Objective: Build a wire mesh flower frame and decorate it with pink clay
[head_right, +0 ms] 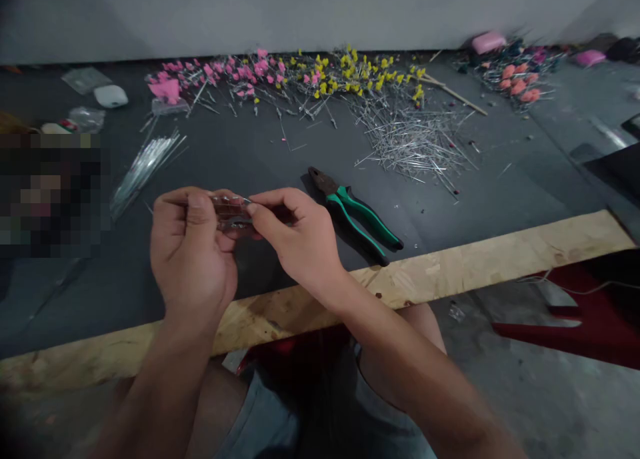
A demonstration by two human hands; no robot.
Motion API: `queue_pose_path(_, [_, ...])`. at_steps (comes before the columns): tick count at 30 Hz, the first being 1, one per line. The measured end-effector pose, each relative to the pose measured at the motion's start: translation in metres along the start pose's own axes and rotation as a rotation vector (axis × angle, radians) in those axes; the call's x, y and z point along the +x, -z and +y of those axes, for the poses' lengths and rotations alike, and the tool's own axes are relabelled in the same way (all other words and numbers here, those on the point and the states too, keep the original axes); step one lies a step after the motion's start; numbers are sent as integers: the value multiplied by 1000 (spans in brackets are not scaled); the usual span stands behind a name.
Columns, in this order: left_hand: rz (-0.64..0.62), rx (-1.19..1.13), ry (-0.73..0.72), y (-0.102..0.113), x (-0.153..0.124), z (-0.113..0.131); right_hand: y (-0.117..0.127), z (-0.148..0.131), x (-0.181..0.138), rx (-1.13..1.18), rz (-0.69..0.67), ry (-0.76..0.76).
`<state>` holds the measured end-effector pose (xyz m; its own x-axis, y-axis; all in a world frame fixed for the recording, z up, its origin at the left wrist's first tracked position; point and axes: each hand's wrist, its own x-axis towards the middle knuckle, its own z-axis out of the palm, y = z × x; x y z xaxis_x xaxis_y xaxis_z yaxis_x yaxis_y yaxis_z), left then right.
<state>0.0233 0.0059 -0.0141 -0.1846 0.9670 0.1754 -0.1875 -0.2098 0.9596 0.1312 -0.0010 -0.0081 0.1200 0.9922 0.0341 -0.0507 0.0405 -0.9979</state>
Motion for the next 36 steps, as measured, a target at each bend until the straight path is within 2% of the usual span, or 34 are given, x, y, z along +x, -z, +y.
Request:
queue_pose_path(6, [-35, -103, 15, 2, 1, 1, 0, 1, 0, 19, -27, 11])
queue_pose_path(17, [-53, -134, 36, 4, 1, 4, 1, -1, 0, -43, -44, 54])
queue_pose_path(29, [-64, -129, 64, 7, 2, 5, -1, 1, -3, -137, -129, 129])
queue_pose_path(36, [-91, -163, 157, 7, 4, 2, 4, 6, -2, -231, -171, 180])
